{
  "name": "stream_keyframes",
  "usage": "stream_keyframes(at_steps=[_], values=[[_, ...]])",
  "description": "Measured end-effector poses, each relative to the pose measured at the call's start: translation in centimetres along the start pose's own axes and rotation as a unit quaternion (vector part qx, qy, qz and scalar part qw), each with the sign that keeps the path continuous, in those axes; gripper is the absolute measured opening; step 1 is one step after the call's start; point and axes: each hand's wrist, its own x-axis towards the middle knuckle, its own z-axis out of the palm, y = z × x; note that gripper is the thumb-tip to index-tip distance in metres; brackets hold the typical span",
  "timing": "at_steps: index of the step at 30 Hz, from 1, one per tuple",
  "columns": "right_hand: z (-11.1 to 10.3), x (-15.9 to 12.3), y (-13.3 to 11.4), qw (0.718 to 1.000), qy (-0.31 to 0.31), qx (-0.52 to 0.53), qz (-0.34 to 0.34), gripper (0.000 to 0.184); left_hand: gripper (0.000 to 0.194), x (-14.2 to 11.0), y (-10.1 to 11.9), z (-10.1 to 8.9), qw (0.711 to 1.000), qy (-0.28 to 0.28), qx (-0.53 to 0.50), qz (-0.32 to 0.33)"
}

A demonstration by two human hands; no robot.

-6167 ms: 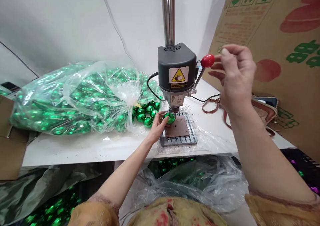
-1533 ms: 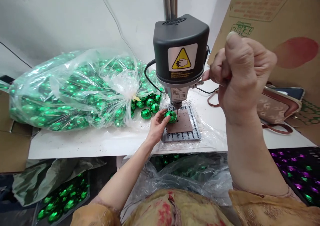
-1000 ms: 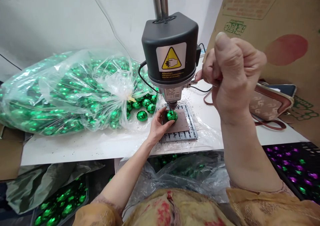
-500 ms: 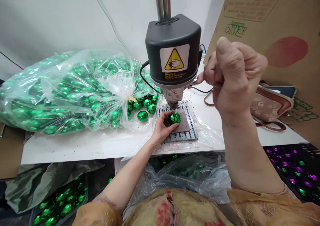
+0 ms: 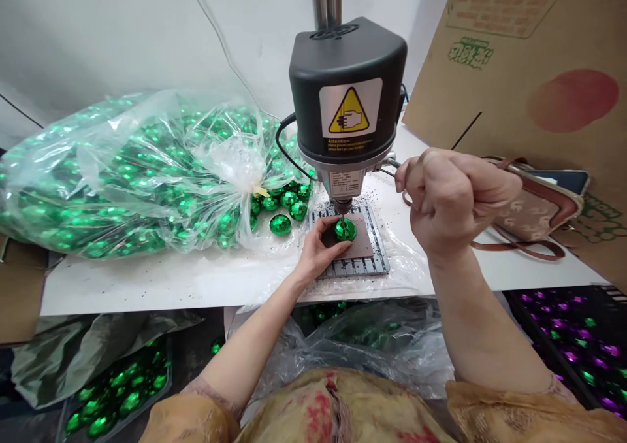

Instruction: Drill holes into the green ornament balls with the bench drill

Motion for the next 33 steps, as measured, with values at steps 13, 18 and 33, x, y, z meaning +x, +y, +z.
stream_keyframes(at_steps=[13, 18, 33], values=[[-0.9, -2.2, 2.4, 0.994, 0.000, -0.014, -0.113, 0.056, 0.059, 0.0, -0.5, -0.1, 1.000, -0.002, 0.001, 0.008], [1.0, 1.7, 0.1, 0.998, 0.054, -0.030, 0.007, 0.049, 0.054, 0.1, 0.4, 0.2, 0.999, 0.023, 0.022, 0.006], [1.3, 4.2, 0.1, 1.000, 0.004, 0.014, 0.022, 0.044, 0.049, -12.9, 2.3, -3.8, 0.866, -0.130, 0.389, 0.284]])
